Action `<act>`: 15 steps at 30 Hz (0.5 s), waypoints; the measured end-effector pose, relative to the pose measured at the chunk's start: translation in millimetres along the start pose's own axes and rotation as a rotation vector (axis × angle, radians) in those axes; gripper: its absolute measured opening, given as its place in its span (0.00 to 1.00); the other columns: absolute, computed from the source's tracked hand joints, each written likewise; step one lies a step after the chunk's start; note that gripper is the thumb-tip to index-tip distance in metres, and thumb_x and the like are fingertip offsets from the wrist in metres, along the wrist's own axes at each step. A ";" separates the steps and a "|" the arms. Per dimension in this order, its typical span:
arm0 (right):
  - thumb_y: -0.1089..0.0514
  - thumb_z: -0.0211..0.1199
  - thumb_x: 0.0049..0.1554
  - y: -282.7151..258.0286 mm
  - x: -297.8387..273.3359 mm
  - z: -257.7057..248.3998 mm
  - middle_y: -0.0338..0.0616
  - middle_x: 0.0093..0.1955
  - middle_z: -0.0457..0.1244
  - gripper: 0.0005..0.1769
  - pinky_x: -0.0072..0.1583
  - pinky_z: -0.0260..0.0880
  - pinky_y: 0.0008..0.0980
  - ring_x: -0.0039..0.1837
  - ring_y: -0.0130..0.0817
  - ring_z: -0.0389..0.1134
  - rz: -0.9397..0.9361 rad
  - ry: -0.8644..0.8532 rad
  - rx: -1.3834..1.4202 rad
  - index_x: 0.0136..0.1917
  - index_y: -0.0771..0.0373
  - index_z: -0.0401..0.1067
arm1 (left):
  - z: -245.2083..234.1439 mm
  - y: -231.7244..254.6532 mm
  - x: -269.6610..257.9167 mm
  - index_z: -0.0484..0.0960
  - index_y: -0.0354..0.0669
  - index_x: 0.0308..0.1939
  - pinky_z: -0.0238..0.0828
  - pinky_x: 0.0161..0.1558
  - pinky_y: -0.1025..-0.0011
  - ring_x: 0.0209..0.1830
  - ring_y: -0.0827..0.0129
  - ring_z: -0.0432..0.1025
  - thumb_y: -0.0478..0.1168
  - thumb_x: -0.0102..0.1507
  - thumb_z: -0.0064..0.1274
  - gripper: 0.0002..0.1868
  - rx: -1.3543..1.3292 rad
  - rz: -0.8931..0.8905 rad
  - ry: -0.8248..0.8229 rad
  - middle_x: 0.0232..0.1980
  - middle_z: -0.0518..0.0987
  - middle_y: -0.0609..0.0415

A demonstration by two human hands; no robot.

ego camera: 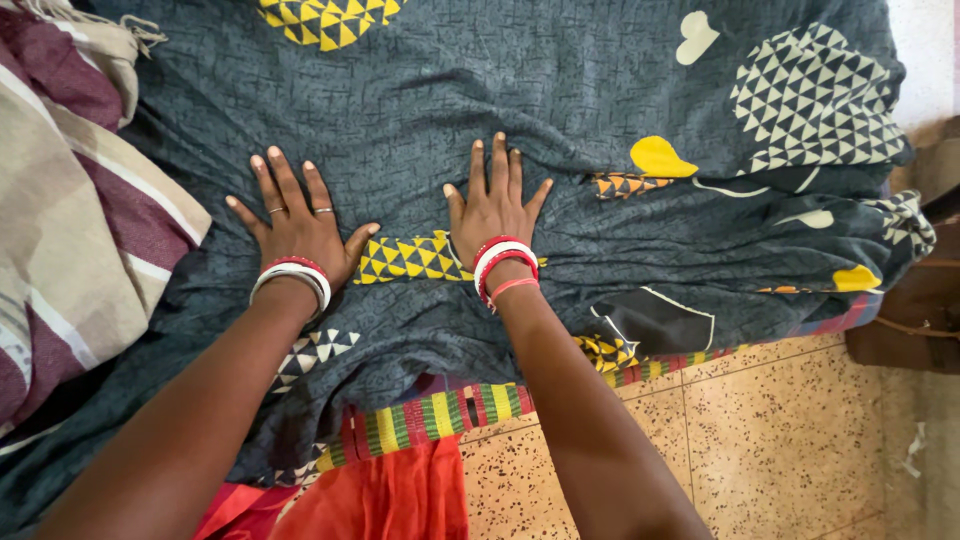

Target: The person folds a patterned bedsheet on a bed by hand, smoothing and aligning the fabric repeatedly to create a neat rectangular shape. The person uses both hands to press and adjust the sheet without any tools.

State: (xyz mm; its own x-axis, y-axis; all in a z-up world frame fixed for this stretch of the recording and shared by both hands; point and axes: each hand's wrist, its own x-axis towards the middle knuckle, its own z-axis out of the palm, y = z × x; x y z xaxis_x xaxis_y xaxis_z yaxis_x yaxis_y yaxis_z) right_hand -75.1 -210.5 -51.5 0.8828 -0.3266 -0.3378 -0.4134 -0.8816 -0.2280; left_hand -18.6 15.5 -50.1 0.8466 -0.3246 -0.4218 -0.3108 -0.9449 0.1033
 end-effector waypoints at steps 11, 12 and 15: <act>0.36 0.47 0.65 -1.4 -2.4 -1.2 0.47 0.85 0.37 0.39 0.75 0.30 0.76 0.84 0.48 0.39 0.009 0.001 -0.004 0.82 0.55 0.46 | 2.4 -1.4 0.1 0.45 0.28 0.79 0.21 0.67 0.21 0.81 0.36 0.20 0.74 0.63 0.38 0.59 0.020 0.016 0.012 0.81 0.29 0.26; 0.37 0.47 0.65 -2.6 -3.1 -1.8 0.47 0.85 0.37 0.40 0.75 0.31 0.76 0.84 0.49 0.38 0.006 0.005 -0.006 0.82 0.56 0.46 | 1.7 -1.9 -1.1 0.45 0.28 0.79 0.21 0.67 0.21 0.81 0.36 0.20 0.74 0.63 0.39 0.59 0.013 0.013 0.009 0.81 0.29 0.26; 0.37 0.48 0.65 -6.6 -3.5 -5.9 0.49 0.85 0.37 0.40 0.75 0.31 0.76 0.84 0.50 0.38 0.008 0.010 -0.010 0.82 0.57 0.47 | -1.9 -1.1 -1.6 0.44 0.28 0.79 0.21 0.67 0.21 0.82 0.36 0.20 0.74 0.63 0.39 0.59 0.000 -0.002 -0.005 0.81 0.29 0.27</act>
State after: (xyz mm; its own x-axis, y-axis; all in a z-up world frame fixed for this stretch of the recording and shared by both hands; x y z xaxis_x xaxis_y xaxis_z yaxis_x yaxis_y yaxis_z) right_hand -74.1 -205.6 -43.4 0.8816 -0.3371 -0.3303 -0.4183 -0.8823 -0.2159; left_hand -18.8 17.0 -47.8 0.8452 -0.3221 -0.4266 -0.3086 -0.9456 0.1026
